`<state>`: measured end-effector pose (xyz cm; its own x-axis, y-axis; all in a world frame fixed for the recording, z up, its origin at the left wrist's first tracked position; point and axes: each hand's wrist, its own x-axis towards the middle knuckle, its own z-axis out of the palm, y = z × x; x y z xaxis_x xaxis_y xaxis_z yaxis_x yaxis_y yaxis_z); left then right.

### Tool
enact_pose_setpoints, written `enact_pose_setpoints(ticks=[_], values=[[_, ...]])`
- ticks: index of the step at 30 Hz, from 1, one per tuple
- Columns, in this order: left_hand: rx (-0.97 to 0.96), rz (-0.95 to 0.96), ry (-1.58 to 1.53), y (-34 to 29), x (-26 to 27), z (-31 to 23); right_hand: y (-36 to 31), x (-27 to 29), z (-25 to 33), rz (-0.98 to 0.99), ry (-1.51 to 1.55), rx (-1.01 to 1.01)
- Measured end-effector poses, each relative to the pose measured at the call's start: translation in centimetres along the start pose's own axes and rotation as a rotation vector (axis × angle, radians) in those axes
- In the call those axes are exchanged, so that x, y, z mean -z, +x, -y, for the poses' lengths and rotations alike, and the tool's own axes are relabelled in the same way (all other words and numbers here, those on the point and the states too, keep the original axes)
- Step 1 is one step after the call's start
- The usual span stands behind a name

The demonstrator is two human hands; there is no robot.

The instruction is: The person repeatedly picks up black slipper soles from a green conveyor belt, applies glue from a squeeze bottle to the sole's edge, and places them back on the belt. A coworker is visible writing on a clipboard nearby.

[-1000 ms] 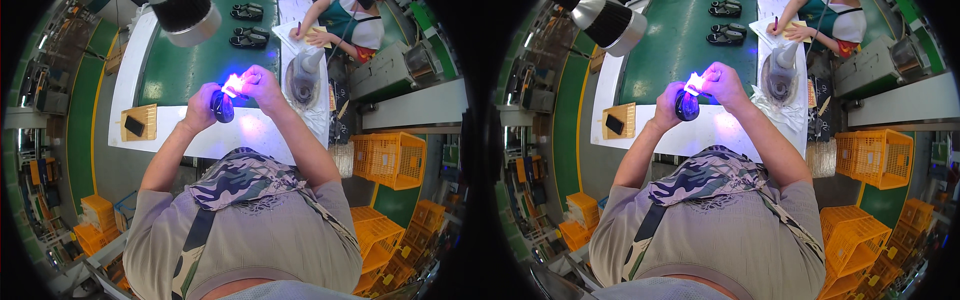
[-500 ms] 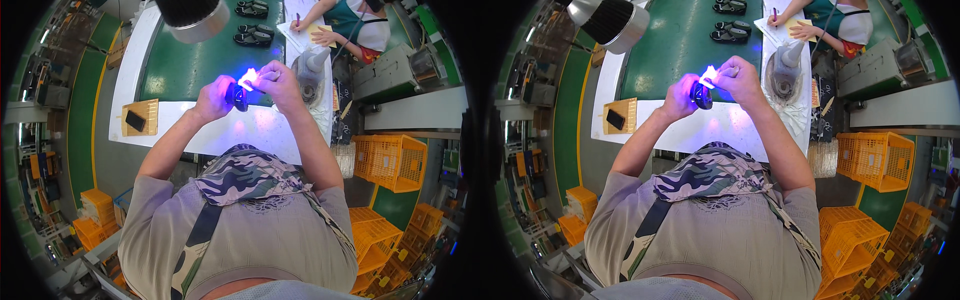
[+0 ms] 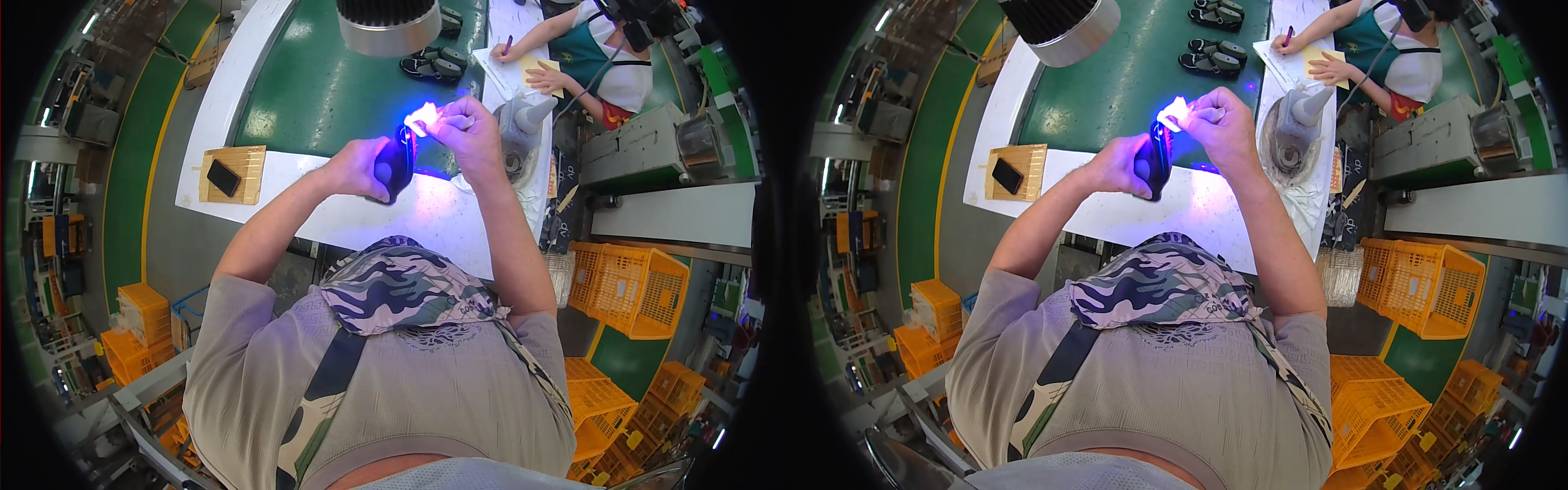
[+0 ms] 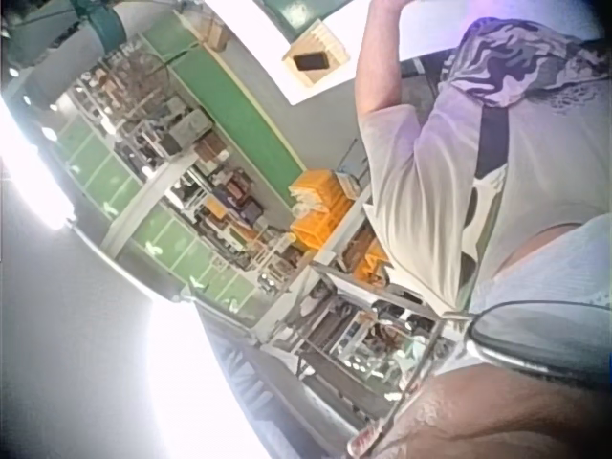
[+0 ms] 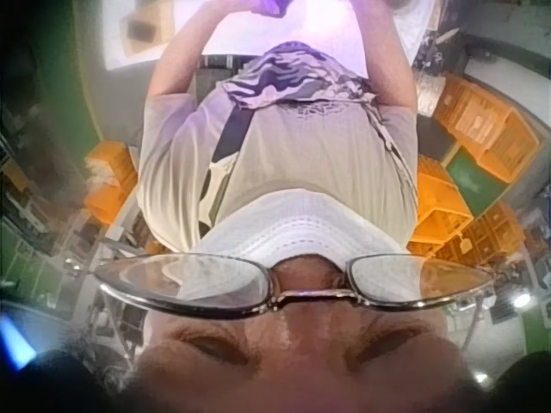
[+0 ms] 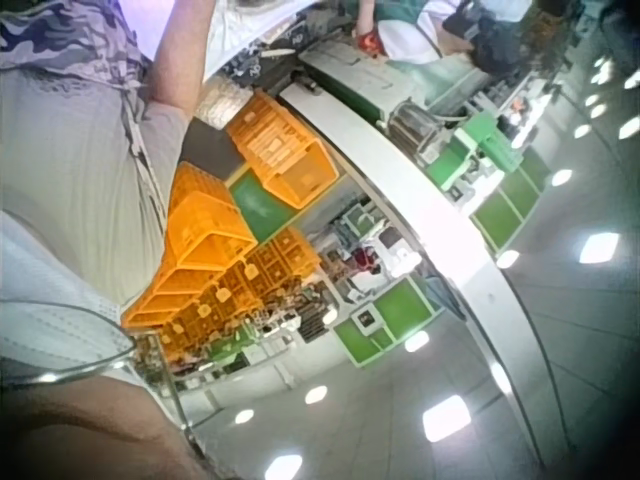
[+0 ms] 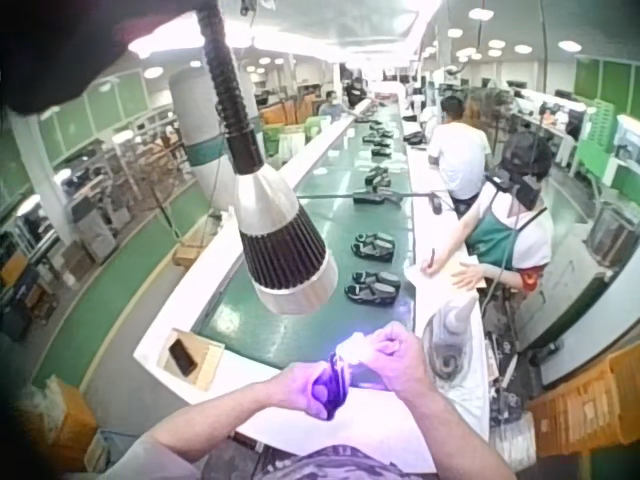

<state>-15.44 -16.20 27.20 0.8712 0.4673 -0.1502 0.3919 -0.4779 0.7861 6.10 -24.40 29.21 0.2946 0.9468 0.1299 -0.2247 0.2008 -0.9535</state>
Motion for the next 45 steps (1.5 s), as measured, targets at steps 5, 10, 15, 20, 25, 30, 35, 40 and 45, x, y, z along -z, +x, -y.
enact_pose_setpoints(ticks=[5,10,15,20,25,30,35,40,45], values=[[0.072,0.151,-0.381,-0.5,0.4,0.6,1.2,0.3,-1.3,-0.006,-0.134,0.100],[0.160,0.161,-0.660,-1.0,0.1,1.5,1.1,0.3,-2.3,0.017,-0.203,0.137],[0.154,0.126,-0.910,-1.6,-0.4,1.2,0.6,-0.1,-3.4,0.041,-0.190,0.143],[0.210,0.128,-1.137,-2.3,-1.1,1.1,-0.9,-0.6,-3.1,0.102,-0.241,0.121],[0.247,0.086,-1.294,-2.9,-2.2,1.5,-2.8,-0.8,-3.3,0.166,-0.147,0.034],[0.268,0.047,-1.397,-3.4,-3.6,2.5,-4.9,-0.9,-3.4,0.249,0.002,-0.041],[0.288,0.021,-1.528,-3.9,-4.9,1.9,-5.8,0.0,-2.8,0.313,-0.064,-0.106],[0.315,0.034,-1.636,-4.0,-6.7,2.0,-6.5,1.1,-2.4,0.350,-0.126,-0.076],[0.389,-0.026,-1.706,-3.9,-8.6,2.8,-7.3,2.5,-1.7,0.394,-0.131,-0.052]])
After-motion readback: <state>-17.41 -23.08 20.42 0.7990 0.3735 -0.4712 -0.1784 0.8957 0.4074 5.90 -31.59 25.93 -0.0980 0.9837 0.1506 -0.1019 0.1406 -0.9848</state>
